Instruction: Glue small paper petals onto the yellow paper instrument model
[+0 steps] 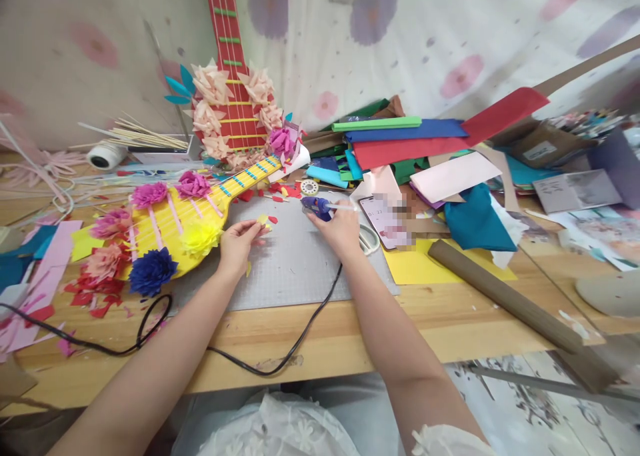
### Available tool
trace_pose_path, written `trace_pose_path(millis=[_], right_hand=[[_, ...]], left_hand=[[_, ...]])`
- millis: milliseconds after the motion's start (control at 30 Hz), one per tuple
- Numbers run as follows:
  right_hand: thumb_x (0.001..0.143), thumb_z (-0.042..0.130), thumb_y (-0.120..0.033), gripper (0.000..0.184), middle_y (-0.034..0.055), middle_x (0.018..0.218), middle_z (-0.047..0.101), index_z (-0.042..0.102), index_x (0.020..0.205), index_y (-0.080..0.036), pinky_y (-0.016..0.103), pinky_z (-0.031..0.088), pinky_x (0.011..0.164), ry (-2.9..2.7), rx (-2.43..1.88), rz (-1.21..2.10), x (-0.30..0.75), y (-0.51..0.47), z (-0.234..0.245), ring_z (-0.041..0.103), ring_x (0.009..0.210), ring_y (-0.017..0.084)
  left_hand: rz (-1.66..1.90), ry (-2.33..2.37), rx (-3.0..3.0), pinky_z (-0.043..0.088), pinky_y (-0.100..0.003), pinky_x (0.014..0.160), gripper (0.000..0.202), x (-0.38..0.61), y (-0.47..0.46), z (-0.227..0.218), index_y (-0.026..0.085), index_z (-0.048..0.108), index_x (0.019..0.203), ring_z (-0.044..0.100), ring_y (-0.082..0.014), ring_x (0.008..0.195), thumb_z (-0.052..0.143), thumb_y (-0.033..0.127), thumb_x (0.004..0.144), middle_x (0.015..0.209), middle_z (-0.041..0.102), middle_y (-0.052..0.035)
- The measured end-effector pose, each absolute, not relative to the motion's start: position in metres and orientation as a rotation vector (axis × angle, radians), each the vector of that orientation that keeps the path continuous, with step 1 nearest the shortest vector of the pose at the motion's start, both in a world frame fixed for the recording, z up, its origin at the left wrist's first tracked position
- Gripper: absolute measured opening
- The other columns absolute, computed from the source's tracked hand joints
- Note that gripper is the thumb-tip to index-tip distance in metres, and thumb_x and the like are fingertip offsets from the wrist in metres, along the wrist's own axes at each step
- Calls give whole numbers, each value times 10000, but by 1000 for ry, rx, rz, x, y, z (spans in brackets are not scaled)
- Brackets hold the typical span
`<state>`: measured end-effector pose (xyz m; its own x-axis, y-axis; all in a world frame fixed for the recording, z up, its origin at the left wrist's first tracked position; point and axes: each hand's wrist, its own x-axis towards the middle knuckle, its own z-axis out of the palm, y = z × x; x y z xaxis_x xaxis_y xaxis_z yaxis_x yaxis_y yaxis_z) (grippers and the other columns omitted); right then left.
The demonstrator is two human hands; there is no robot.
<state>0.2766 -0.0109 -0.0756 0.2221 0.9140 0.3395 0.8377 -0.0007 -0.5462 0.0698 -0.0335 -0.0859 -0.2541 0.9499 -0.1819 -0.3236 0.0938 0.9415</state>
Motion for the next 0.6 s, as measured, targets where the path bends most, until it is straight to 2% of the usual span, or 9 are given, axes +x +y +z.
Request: trace_pose_path(millis=[67, 133, 200, 333, 467, 600], right_hand=[[634, 637, -565, 413, 107, 829, 590, 504, 741, -189, 350, 396, 706, -1708, -1943, 128, 278, -23, -64, 555, 852, 265], [652, 634, -527, 359, 55, 682, 566, 469, 646, -208, 319, 374, 641, -1846, -2010, 297, 275, -33, -56, 557, 737, 229], [676, 617, -501, 328, 16, 610, 546, 468, 626, -213, 290, 353, 592, -1943, -1907, 546, 265, -39, -55, 536, 643, 183], [702, 567, -470, 275, 7, 714, 589, 529, 713, -198, 262, 379, 598, -1773, -1452, 958, 228, -35, -64, 515, 635, 125], [639, 594, -462, 302, -12, 704, 567, 537, 744, -185, 226, 363, 518, -1381, -1322, 1324, 191, -24, -70, 457, 550, 83], [600, 625, -389, 258, -35, 681, 541, 533, 715, -177, 195, 352, 500, -1152, -1248, 1453, 169, -21, -70, 445, 538, 58]], left_hand=[[1419, 1202, 630, 492, -195, 488, 136, 72, -35, -82, 131, 587, 771, 669, -147, 706, 657, 185, 668, 761, 685, -56], [1401, 1172, 548, 494, -185, 500, 102, 73, -37, -78, 134, 581, 776, 669, -136, 715, 635, 158, 693, 772, 689, -55], [1377, 1138, 479, 495, -178, 516, 75, 73, -39, -75, 137, 577, 780, 667, -127, 725, 615, 140, 716, 780, 690, -54], [1318, 1078, 380, 462, -156, 481, 70, 73, -42, -72, 149, 568, 788, 650, -97, 669, 605, 140, 730, 779, 677, -28], [1311, 1079, 322, 367, -124, 397, 86, 73, -43, -71, 158, 561, 783, 559, -38, 504, 616, 154, 717, 678, 621, 21], [1345, 1068, 302, 299, -123, 365, 132, 73, -43, -69, 155, 568, 771, 469, -13, 437, 651, 134, 671, 605, 553, 51]])
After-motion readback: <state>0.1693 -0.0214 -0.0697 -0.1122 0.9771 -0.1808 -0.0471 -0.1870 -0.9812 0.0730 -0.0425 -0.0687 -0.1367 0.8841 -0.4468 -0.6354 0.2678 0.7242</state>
